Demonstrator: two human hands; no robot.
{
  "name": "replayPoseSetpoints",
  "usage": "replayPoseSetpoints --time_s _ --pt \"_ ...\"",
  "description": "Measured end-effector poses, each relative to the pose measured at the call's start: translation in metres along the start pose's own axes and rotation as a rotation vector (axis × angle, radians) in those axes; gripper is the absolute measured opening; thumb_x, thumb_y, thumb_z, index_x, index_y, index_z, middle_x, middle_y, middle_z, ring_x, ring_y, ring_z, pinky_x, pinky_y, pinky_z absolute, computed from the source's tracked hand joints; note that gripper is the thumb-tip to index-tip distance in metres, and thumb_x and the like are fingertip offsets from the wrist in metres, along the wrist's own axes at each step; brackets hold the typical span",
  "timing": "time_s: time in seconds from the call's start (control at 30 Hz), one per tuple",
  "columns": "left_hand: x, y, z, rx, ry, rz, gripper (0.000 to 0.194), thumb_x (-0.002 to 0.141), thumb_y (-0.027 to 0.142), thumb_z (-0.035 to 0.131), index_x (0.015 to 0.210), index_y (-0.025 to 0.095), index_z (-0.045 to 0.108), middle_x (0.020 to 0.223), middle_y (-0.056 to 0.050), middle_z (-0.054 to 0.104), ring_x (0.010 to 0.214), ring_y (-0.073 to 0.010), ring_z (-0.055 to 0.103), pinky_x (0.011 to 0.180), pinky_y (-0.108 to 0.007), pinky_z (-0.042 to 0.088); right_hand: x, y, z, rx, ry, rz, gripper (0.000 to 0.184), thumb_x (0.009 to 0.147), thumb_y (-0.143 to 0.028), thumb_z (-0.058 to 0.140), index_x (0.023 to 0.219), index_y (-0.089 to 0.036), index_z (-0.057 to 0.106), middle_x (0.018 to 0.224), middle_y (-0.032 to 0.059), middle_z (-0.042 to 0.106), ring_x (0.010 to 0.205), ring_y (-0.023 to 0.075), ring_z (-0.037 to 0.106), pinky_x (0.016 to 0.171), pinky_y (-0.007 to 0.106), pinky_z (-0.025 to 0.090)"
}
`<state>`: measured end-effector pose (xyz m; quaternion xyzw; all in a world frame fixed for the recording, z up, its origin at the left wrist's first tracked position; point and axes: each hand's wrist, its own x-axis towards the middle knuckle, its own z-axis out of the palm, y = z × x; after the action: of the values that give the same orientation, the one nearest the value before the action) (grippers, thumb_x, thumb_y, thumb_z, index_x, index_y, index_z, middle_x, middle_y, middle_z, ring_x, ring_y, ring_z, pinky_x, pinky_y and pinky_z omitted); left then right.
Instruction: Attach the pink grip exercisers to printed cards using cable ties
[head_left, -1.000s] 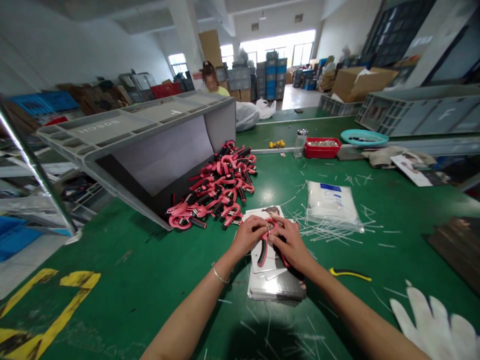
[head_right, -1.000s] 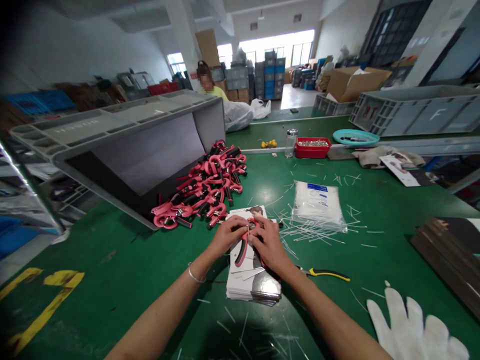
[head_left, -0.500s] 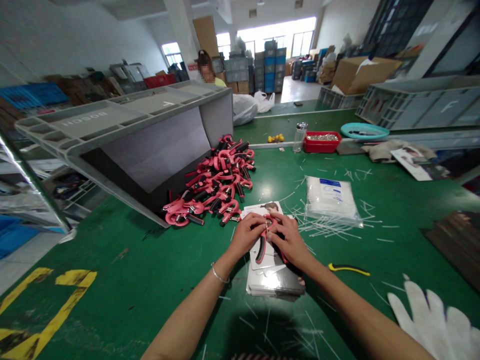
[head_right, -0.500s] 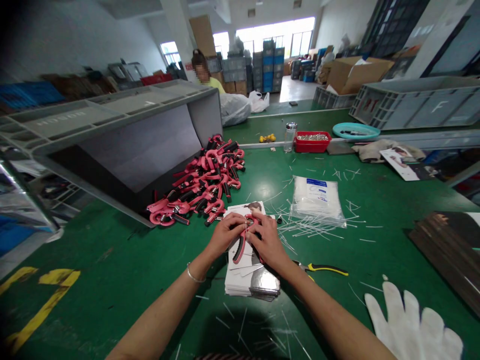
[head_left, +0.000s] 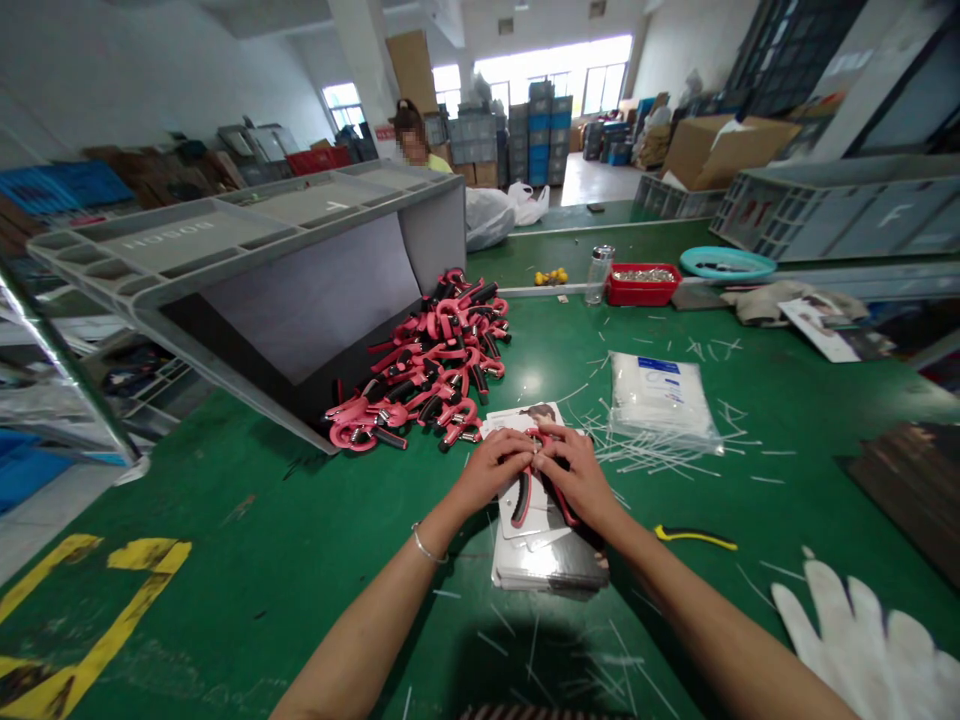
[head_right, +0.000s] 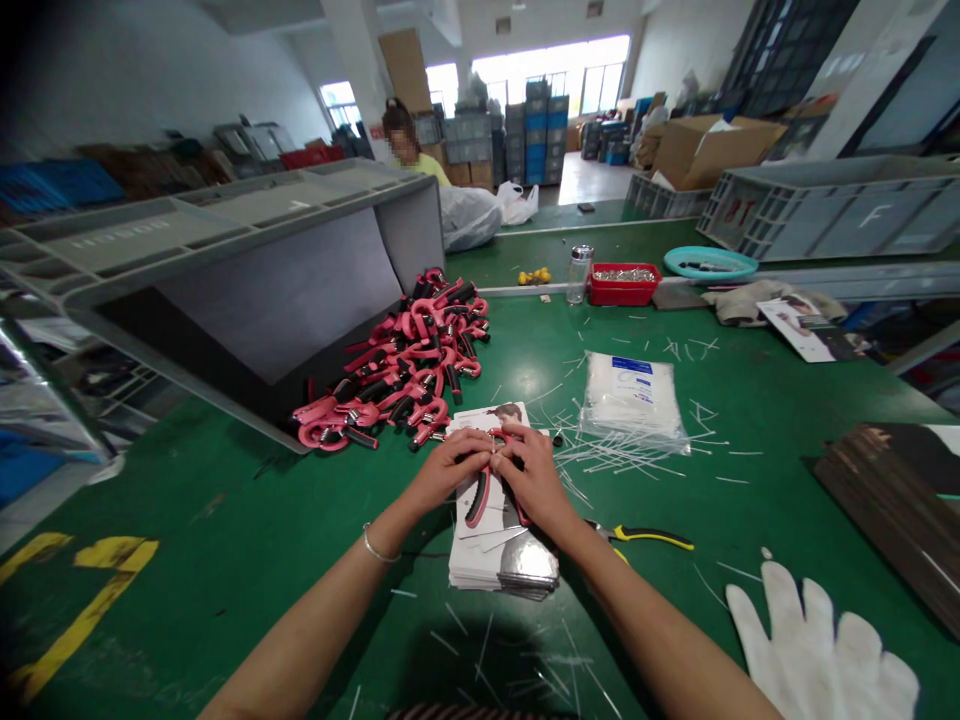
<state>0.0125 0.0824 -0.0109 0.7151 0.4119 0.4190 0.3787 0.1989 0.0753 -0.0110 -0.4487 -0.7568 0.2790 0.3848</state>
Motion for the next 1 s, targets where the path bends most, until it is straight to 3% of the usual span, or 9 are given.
replayPoseSetpoints --time_s 0.13,0.3,0.43,0.53,0.6,0.67,0.73,0.87,1.0 --pt "0.008 0.011 -0.005 -0.052 0.048 -0.12 0.016 0.086 0.032 0.065 0.089 0.018 0.072 0.089 -0.005 0.07 0.088 -0.0204 0.063 0.084 -0.034 0.047 0.001 0.003 0.004 -0.011 0.052 -0.011 0.015 0.094 -0.031 0.054 0.092 -0.024 0.067 0.13 0.0062 0.058 0.124 0.0257 0.048 0.106 0.048 0.032" --pt "-0.003 0.041 0.011 0.418 0.164 0.054 0.013 0.089 0.026 0.06 0.081 0.02 0.067 0.087 -0.005 0.067 0.094 -0.0237 0.056 0.091 -0.041 0.041 0.001 -0.002 0.008 -0.028 0.131 0.016 0.022 0.093 -0.026 0.052 0.113 -0.024 0.061 0.126 0.0085 0.06 0.12 0.0259 0.049 0.103 0.046 0.035" --pt "-0.036 0.051 0.03 0.686 -0.024 0.224 0.017 0.093 0.017 0.048 0.09 0.019 0.065 0.095 -0.01 0.066 0.099 -0.0258 0.052 0.093 -0.045 0.039 0.003 -0.004 0.011 -0.034 0.158 0.018 0.025 0.092 -0.022 0.051 0.115 -0.024 0.06 0.124 0.0086 0.061 0.118 0.026 0.05 0.101 0.045 0.036" --pt "-0.056 0.05 0.033 0.762 -0.126 0.254 0.02 0.094 0.015 0.045 0.094 0.021 0.064 0.094 -0.009 0.065 0.1 -0.0255 0.053 0.094 -0.045 0.038 0.004 -0.004 0.012 -0.043 0.151 0.013 0.019 0.091 -0.022 0.053 0.107 -0.023 0.062 0.121 0.0085 0.062 0.115 0.0263 0.051 0.1 0.046 0.036" --pt "-0.062 0.05 0.028 0.793 -0.05 0.188 0.015 0.093 0.023 0.053 0.105 0.022 0.062 0.106 -0.01 0.063 0.107 -0.0278 0.051 0.098 -0.049 0.036 0.001 -0.005 0.008 -0.036 0.15 -0.001 0.014 0.092 -0.023 0.053 0.102 -0.023 0.062 0.121 0.0081 0.063 0.115 0.0263 0.051 0.1 0.046 0.036" --pt "-0.066 0.051 0.021 0.818 0.097 0.064 0.034 0.086 0.036 0.065 0.115 0.021 0.058 0.114 -0.012 0.059 0.111 -0.0318 0.05 0.098 -0.053 0.036 -0.007 -0.01 0.002 -0.034 0.115 -0.036 0.011 0.093 -0.025 0.053 0.1 -0.024 0.061 0.117 0.0068 0.064 0.113 0.0262 0.052 0.099 0.045 0.036" --pt "-0.068 0.05 0.015 0.78 0.171 -0.068 0.04 0.081 0.042 0.07 0.111 0.019 0.058 0.107 -0.012 0.059 0.103 -0.0308 0.053 0.09 -0.049 0.042 -0.017 -0.017 -0.005 -0.061 0.018 -0.082 0.01 0.094 -0.025 0.053 0.096 -0.024 0.062 0.105 0.0053 0.067 0.105 0.0257 0.054 0.095 0.043 0.038" --pt "-0.072 0.047 0.011 0.574 0.111 -0.201 0.011 0.091 0.03 0.057 0.091 0.02 0.062 0.088 -0.006 0.057 0.084 -0.0214 0.057 0.078 -0.035 0.047 -0.034 -0.034 -0.012 -0.259 -0.224 -0.175 0.009 0.092 -0.026 0.057 0.093 -0.024 0.065 0.095 0.0069 0.067 0.095 0.0273 0.053 0.086 0.043 0.04" --pt "-0.078 0.047 0.002 0.478 0.085 -0.222 0.016 0.091 0.03 0.057 0.099 0.019 0.066 0.092 -0.006 0.059 0.086 -0.0203 0.059 0.081 -0.035 0.049 -0.034 -0.047 -0.009 -0.49 -0.286 -0.224 0.009 0.088 -0.027 0.061 0.094 -0.022 0.065 0.097 0.012 0.066 0.097 0.032 0.051 0.081 0.045 0.039"
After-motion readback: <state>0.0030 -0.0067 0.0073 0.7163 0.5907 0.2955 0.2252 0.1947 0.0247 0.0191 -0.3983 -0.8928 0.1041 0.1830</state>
